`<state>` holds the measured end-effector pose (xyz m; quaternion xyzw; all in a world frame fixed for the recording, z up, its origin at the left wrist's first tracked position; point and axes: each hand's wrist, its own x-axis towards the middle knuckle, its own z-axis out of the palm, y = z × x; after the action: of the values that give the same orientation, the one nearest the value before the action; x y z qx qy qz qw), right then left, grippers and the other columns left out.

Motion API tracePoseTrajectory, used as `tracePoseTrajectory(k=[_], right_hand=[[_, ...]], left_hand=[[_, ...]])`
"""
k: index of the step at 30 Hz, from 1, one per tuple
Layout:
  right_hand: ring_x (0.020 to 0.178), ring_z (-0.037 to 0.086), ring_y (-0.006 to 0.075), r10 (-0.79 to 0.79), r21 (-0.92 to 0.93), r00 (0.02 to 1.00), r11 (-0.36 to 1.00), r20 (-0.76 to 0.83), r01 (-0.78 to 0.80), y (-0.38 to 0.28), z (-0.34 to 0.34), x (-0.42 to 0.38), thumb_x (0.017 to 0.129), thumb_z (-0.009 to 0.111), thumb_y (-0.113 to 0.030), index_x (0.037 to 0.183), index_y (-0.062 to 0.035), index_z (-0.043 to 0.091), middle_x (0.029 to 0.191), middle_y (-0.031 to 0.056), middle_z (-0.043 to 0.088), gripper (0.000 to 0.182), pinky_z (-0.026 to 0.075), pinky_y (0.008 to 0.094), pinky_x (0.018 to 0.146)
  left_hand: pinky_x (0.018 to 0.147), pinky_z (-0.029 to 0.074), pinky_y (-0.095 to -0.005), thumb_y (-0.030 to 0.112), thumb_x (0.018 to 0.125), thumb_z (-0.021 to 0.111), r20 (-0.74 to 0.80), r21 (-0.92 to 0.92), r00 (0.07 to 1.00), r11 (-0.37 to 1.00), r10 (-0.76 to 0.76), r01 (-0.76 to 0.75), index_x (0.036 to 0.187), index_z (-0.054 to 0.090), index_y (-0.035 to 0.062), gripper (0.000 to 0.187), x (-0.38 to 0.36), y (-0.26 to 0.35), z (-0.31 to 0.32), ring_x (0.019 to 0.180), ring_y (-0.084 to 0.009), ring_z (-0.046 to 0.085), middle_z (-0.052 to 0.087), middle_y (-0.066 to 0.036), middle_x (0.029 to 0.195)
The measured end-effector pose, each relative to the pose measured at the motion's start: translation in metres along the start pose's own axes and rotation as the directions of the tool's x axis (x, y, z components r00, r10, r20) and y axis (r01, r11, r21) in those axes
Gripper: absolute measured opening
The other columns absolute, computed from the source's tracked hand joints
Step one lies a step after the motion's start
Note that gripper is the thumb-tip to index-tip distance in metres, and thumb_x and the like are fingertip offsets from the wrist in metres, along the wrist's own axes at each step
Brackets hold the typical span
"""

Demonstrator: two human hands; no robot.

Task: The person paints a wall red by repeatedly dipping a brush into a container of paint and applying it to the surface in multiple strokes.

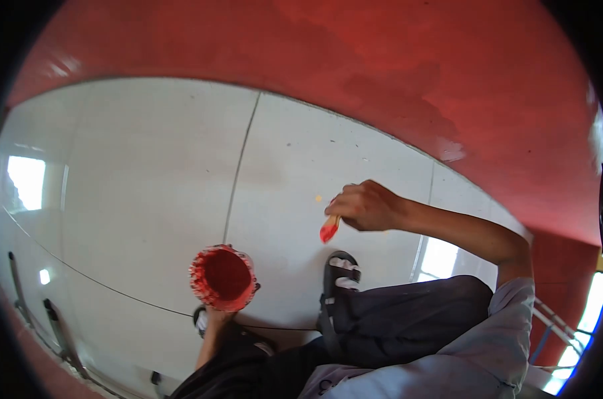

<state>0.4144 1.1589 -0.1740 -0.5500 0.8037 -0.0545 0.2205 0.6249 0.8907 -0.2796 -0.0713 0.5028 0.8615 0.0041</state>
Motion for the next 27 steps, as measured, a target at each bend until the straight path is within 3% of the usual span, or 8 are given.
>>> tracePoseTrajectory(k=[2,3,7,8,15,18,22,27], right_hand=[[0.07,0.062,0.0185,-0.058,0.03,0.998,0.998,-0.003,0.058,-0.018,-0.02,0.029,0.07,0.067,-0.004,0.091,-0.0083,0.064,0.084,0.0037,0.067,0.021,0.052,0.0303,0.056],[0.07,0.062,0.0185,-0.079,0.068,0.994,0.994,-0.078,0.084,-0.022,-0.027,0.04,0.071,0.067,-0.005,0.092,-0.0083,0.065,0.085,0.0034,0.067,0.022,0.052,0.0301,0.056],[0.071,0.061,0.0181,-0.137,0.135,0.93,0.972,-0.342,0.193,-0.024,-0.061,0.064,0.07,0.067,-0.005,0.094,-0.0084,0.066,0.091,0.0012,0.068,0.025,0.052,0.0302,0.058],[0.072,0.061,0.018,-0.139,0.138,0.917,0.969,-0.374,0.203,-0.022,-0.068,0.069,0.068,0.068,-0.004,0.094,-0.008,0.066,0.093,0.0015,0.069,0.026,0.053,0.0299,0.059],[0.075,0.063,0.0178,-0.182,0.142,0.836,0.945,-0.518,0.293,-0.061,-0.129,0.066,0.072,0.069,0.003,0.098,-0.0059,0.064,0.093,0.0066,0.069,0.028,0.052,0.0284,0.061],[0.078,0.063,0.0159,0.062,0.451,0.823,0.859,-0.564,0.244,-0.079,-0.126,0.062,0.076,0.068,0.004,0.098,-0.0049,0.062,0.093,0.006,0.067,0.024,0.051,0.027,0.061],[0.082,0.062,0.0108,0.375,0.735,0.796,0.667,-0.475,0.124,-0.097,-0.127,0.062,0.078,0.068,0.002,0.102,-0.0032,0.055,0.092,0.0033,0.063,0.028,0.048,0.0232,0.061],[0.07,0.059,0.0084,0.435,0.875,0.838,0.473,-0.33,0.099,-0.116,-0.124,0.076,0.077,0.068,0.004,0.105,-0.0001,0.048,0.087,0.0094,0.061,0.035,0.046,0.0192,0.05]], left_hand=[[0.092,0.046,-0.0364,0.002,0.066,0.079,0.014,0.405,0.981,0.896,0.193,-0.182,0.128,0.043,0.0079,0.072,0.013,0.028,0.007,0.11,-0.0192,0.053,0.055,-0.006,0.118],[0.093,0.046,-0.0358,0.004,0.065,0.081,-0.045,0.342,0.99,0.933,0.135,-0.111,0.127,0.043,0.0074,0.074,0.015,0.03,0.003,0.112,-0.0192,0.053,0.055,-0.006,0.118],[0.094,0.045,-0.035,0.01,0.063,0.084,-0.083,0.361,0.982,0.924,0.169,-0.129,0.124,0.047,0.0066,0.071,0.03,0.055,0.013,0.112,-0.0191,0.054,0.055,-0.007,0.121],[0.094,0.045,-0.0351,0.011,0.063,0.084,-0.098,0.357,0.994,0.934,0.041,-0.003,0.123,0.048,0.0068,0.07,0.029,0.062,0.014,0.112,-0.0187,0.054,0.056,-0.007,0.121],[0.097,0.042,-0.0348,0.021,0.063,0.084,-0.072,0.415,0.992,0.908,0.101,-0.062,0.124,0.048,0.0069,0.072,0.021,0.076,0.026,0.114,-0.0208,0.053,0.055,-0.008,0.122],[0.099,0.041,-0.0358,0.025,0.063,0.085,-0.068,0.438,0.99,0.895,0.123,-0.081,0.125,0.046,0.0072,0.076,0.022,0.061,0.022,0.116,-0.0226,0.051,0.052,-0.01,0.123],[0.098,0.042,-0.0355,0.024,0.062,0.086,-0.087,0.441,0.979,0.888,0.187,-0.13,0.126,0.046,0.0075,0.077,0.019,0.063,0.021,0.116,-0.0222,0.051,0.053,-0.009,0.124],[0.097,0.043,-0.035,0.023,0.061,0.087,-0.1,0.465,0.951,0.859,0.292,-0.214,0.128,0.044,0.007,0.081,0.015,0.071,0.023,0.117,-0.0211,0.051,0.052,-0.009,0.125]])
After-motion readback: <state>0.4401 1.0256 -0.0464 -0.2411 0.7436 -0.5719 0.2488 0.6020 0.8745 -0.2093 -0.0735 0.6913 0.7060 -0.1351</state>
